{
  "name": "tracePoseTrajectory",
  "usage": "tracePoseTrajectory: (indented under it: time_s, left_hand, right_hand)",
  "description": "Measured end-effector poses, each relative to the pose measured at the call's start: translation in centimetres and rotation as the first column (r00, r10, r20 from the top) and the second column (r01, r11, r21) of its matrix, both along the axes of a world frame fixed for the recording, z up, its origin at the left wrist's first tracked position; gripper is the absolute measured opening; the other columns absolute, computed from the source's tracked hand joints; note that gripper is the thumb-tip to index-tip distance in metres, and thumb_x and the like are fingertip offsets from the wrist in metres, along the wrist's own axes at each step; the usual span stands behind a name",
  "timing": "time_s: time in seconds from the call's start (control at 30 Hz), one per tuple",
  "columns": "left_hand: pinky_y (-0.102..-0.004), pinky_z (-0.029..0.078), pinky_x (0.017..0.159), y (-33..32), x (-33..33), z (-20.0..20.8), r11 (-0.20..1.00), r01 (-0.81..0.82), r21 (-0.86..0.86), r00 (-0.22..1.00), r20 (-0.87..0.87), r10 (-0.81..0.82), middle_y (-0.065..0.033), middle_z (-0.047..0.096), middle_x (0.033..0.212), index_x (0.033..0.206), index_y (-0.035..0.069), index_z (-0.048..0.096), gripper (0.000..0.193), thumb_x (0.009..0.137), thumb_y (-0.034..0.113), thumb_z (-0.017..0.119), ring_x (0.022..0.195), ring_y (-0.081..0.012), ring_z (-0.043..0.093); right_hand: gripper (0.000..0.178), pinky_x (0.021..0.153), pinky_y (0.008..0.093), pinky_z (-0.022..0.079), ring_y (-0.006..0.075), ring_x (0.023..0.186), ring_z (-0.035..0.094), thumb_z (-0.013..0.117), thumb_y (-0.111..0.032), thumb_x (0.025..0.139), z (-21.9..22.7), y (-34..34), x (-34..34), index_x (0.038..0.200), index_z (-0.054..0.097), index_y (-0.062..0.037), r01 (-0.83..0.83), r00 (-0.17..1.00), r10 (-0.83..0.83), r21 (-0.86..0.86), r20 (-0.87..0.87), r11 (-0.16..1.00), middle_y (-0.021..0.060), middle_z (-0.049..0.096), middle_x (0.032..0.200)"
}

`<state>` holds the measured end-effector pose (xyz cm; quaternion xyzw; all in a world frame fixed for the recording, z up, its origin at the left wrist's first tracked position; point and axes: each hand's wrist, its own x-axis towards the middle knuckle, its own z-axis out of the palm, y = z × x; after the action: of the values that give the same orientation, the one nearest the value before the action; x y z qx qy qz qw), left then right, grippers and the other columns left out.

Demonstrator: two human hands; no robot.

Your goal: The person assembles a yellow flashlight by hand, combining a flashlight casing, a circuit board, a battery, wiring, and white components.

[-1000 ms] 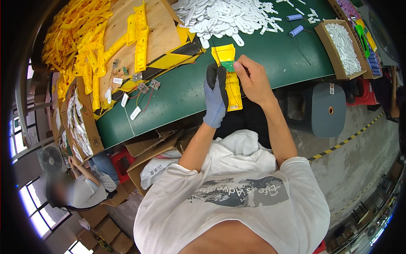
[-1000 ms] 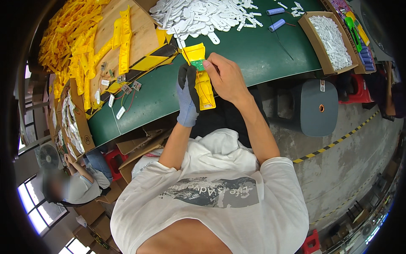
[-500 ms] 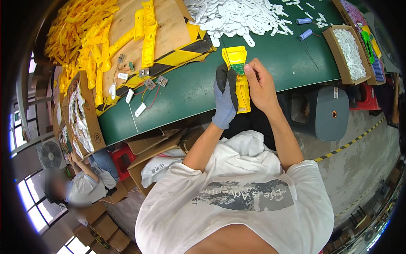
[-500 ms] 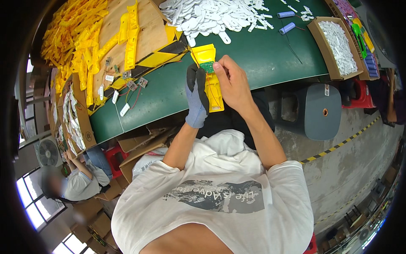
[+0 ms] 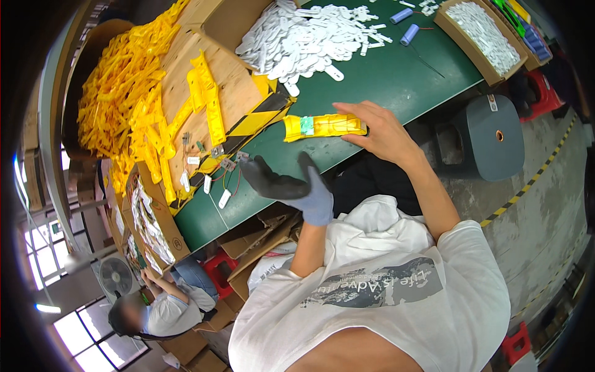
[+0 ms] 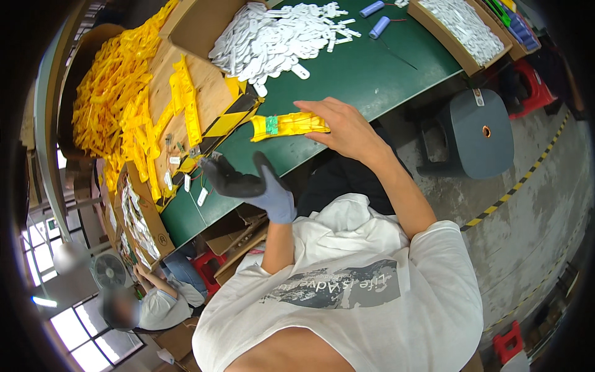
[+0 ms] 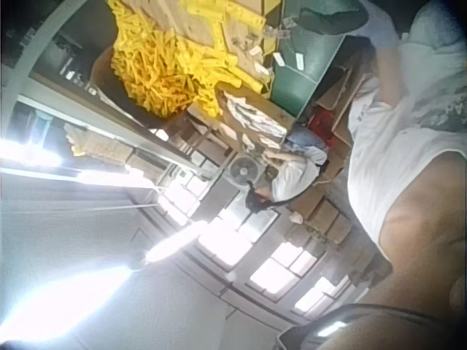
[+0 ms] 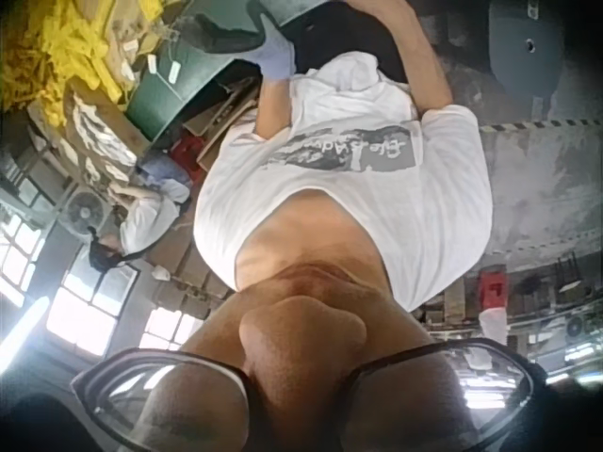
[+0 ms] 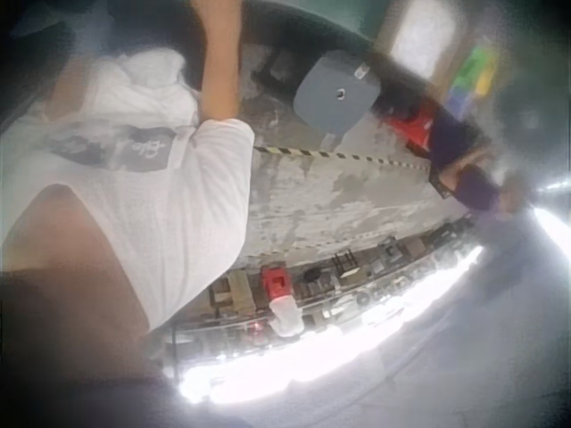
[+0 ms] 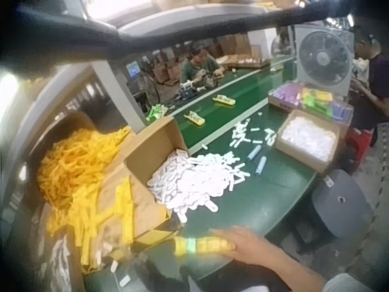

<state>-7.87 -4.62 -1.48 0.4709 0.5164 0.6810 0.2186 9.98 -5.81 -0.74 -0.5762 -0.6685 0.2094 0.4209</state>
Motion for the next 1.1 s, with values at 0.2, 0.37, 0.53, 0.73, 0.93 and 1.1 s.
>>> tracePoseTrajectory:
  time_s: [0.2, 0.37, 0.53, 0.73, 0.93, 1.1]
  left_hand:
    - [-0.0481, 0.037, 0.098, 4.3, 1.7, 3.9, 0.796, 0.559, -0.233, 0.181, -0.902, -0.392, -0.0090, 0.059, 0.112, 0.099, 0.012, 0.064, 0.024, 0.076, 0.016, 0.071, 0.111, -0.0347, 0.049]
    - [-0.0457, 0.038, 0.097, 5.6, 1.0, 3.3, 0.685, 0.655, -0.319, 0.143, -0.838, -0.527, -0.0089, 0.060, 0.107, 0.094, 0.010, 0.064, 0.020, 0.076, 0.015, 0.070, 0.104, -0.0337, 0.053]
    - [-0.0442, 0.040, 0.094, 5.9, -0.6, 3.3, 0.710, 0.639, -0.296, 0.236, -0.803, -0.547, -0.0086, 0.063, 0.104, 0.092, 0.009, 0.065, 0.020, 0.074, 0.011, 0.071, 0.102, -0.0338, 0.054]
    - [-0.0421, 0.041, 0.095, 5.8, -2.1, 2.8, 0.746, 0.612, -0.263, 0.350, -0.755, -0.554, -0.0087, 0.066, 0.099, 0.089, 0.009, 0.066, 0.018, 0.072, 0.009, 0.072, 0.097, -0.0318, 0.058]
    - [-0.0408, 0.043, 0.095, 5.6, -1.9, 0.8, 0.781, 0.585, -0.218, 0.522, -0.637, -0.568, -0.0098, 0.067, 0.094, 0.088, 0.006, 0.066, 0.015, 0.073, 0.006, 0.071, 0.093, -0.0307, 0.060]
    - [-0.0409, 0.042, 0.096, 5.1, -1.6, 1.2, 0.776, 0.583, -0.240, 0.529, -0.612, -0.587, -0.0109, 0.066, 0.094, 0.086, 0.005, 0.064, 0.013, 0.074, 0.003, 0.068, 0.094, -0.0310, 0.059]
  right_hand:
    - [0.078, 0.085, 0.0380, 0.048, 0.0286, 0.097, 0.060, 0.074, -0.010, 0.073, 0.1, 0.2, 1.0, 0.141, 0.038, -0.0190, -0.098, 0.994, 0.096, -0.040, -0.047, 0.994, 0.0055, 0.066, 0.106]
    - [0.075, 0.091, 0.0383, 0.044, 0.0273, 0.100, 0.059, 0.074, -0.010, 0.072, -0.1, -0.2, 1.7, 0.140, 0.042, -0.0194, -0.110, 0.993, 0.108, -0.046, -0.048, 0.993, 0.0063, 0.065, 0.110]
    - [0.067, 0.091, 0.0383, 0.043, 0.0270, 0.101, 0.058, 0.075, -0.012, 0.072, 0.2, 0.1, 2.3, 0.134, 0.049, -0.0181, -0.176, 0.984, 0.173, -0.117, -0.038, 0.977, 0.0055, 0.063, 0.115]
    - [0.063, 0.093, 0.0369, 0.041, 0.0255, 0.101, 0.056, 0.076, -0.016, 0.072, 0.6, 0.9, 3.1, 0.131, 0.052, -0.0158, -0.219, 0.975, 0.222, -0.144, 0.008, 0.965, 0.0053, 0.062, 0.116]
    - [0.032, 0.072, 0.0287, 0.051, 0.0154, 0.080, 0.065, 0.074, -0.017, 0.076, 2.0, 2.2, 5.8, 0.105, 0.067, -0.0057, 0.008, 0.961, -0.009, -0.005, -0.276, 1.000, 0.0090, 0.068, 0.091]
    - [0.015, 0.068, 0.0336, 0.052, 0.0240, 0.077, 0.067, 0.064, -0.016, 0.082, 5.8, 7.9, 16.2, 0.094, 0.070, -0.0093, 0.442, 0.856, -0.453, 0.103, 0.248, 0.891, 0.0077, 0.069, 0.083]
